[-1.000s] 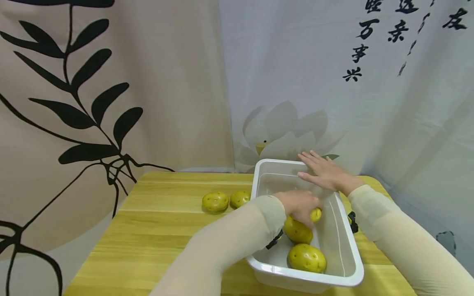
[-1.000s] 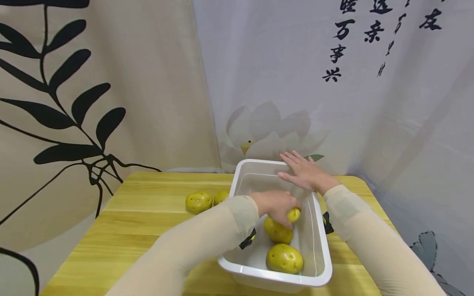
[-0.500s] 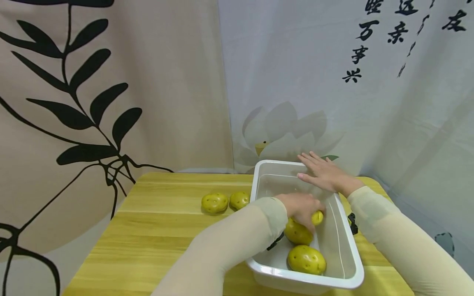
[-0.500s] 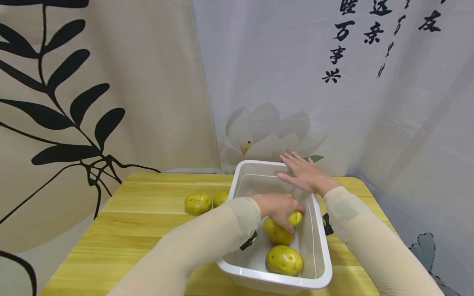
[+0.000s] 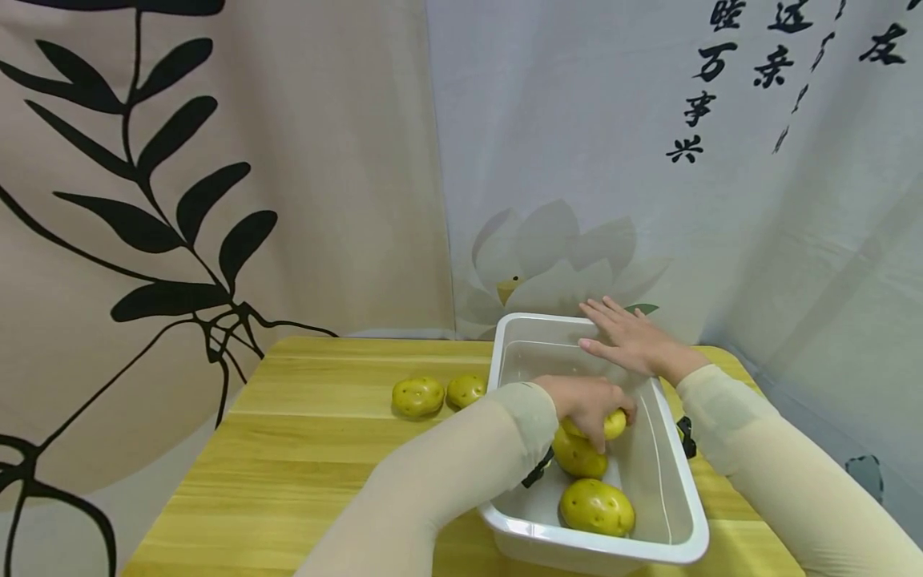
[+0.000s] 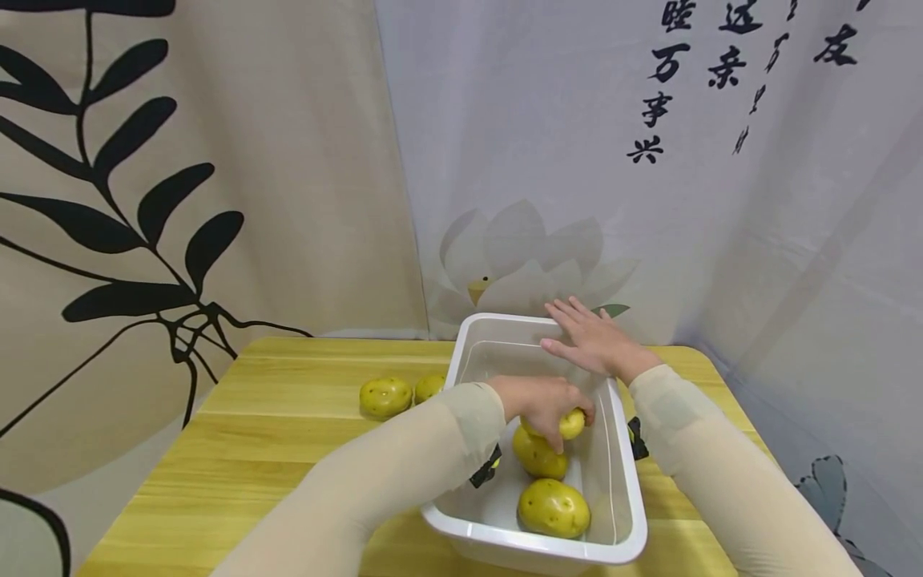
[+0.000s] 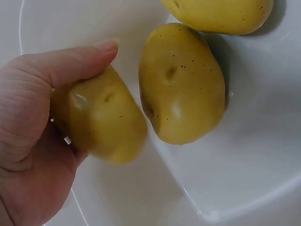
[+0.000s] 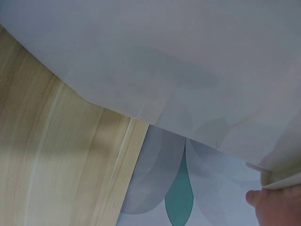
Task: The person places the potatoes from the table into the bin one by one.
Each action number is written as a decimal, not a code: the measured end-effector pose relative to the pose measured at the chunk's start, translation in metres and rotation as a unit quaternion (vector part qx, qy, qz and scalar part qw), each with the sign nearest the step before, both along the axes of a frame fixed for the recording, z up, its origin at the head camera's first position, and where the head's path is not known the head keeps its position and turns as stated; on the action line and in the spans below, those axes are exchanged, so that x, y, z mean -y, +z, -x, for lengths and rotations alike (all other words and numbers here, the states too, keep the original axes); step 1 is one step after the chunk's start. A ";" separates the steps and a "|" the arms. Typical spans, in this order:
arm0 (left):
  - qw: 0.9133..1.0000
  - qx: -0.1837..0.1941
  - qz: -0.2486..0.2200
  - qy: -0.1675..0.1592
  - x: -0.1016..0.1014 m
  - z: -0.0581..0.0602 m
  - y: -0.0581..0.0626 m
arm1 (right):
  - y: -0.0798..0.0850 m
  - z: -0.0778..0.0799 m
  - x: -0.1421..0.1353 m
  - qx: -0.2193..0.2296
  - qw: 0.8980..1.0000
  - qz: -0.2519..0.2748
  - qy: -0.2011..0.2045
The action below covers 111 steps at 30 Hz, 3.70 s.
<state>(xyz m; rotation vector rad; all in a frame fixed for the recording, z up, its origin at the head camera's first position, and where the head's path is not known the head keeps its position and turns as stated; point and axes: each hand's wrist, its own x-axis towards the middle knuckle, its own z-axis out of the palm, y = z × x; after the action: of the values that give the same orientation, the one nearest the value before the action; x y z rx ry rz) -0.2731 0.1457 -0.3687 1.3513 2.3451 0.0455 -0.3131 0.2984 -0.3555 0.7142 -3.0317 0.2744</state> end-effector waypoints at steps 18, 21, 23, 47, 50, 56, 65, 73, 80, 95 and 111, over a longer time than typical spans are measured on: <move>0.999 0.023 -0.038 0.006 0.001 0.002 0.004 | -0.003 0.001 -0.001 0.006 1.000 0.008 -0.002; 0.999 0.025 -0.045 0.007 0.001 0.003 0.005 | -0.001 0.000 0.000 0.007 1.000 0.007 -0.001; 0.998 0.027 -0.050 0.007 0.000 0.003 0.005 | -0.001 0.000 0.000 0.006 1.000 0.003 0.001; 1.000 0.011 0.025 0.012 0.009 -0.009 0.026 | 0.004 0.000 0.003 0.009 1.000 -0.007 -0.004; 0.999 0.025 0.028 0.008 0.011 -0.014 0.033 | 0.003 0.000 0.002 0.010 1.000 -0.005 -0.004; 0.999 0.041 0.029 -0.013 0.013 -0.027 0.051 | 0.002 -0.001 0.001 0.013 1.000 -0.002 -0.004; 0.998 0.035 0.025 -0.039 0.022 -0.043 0.070 | 0.001 -0.002 0.000 0.018 1.000 -0.002 -0.003; 0.997 0.036 -0.025 -0.059 0.051 -0.046 0.090 | 0.002 -0.002 -0.001 0.027 1.000 -0.001 -0.003; 0.995 0.002 -0.063 -0.074 0.077 -0.042 0.105 | 0.002 0.000 -0.001 0.023 1.000 -0.002 -0.006; 0.987 -0.041 -0.153 0.005 0.151 -0.018 0.128 | 0.001 0.003 0.002 0.023 1.000 0.000 -0.010; 0.975 -0.050 -0.199 0.080 0.215 0.012 0.117 | 0.008 0.008 0.000 0.017 1.000 0.001 0.000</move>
<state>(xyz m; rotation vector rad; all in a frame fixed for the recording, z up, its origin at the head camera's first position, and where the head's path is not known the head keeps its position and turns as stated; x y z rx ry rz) -0.2853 -0.0689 -0.2518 1.3601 2.6219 0.5344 -0.3207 0.2980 -0.3479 0.7174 -3.0630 0.2921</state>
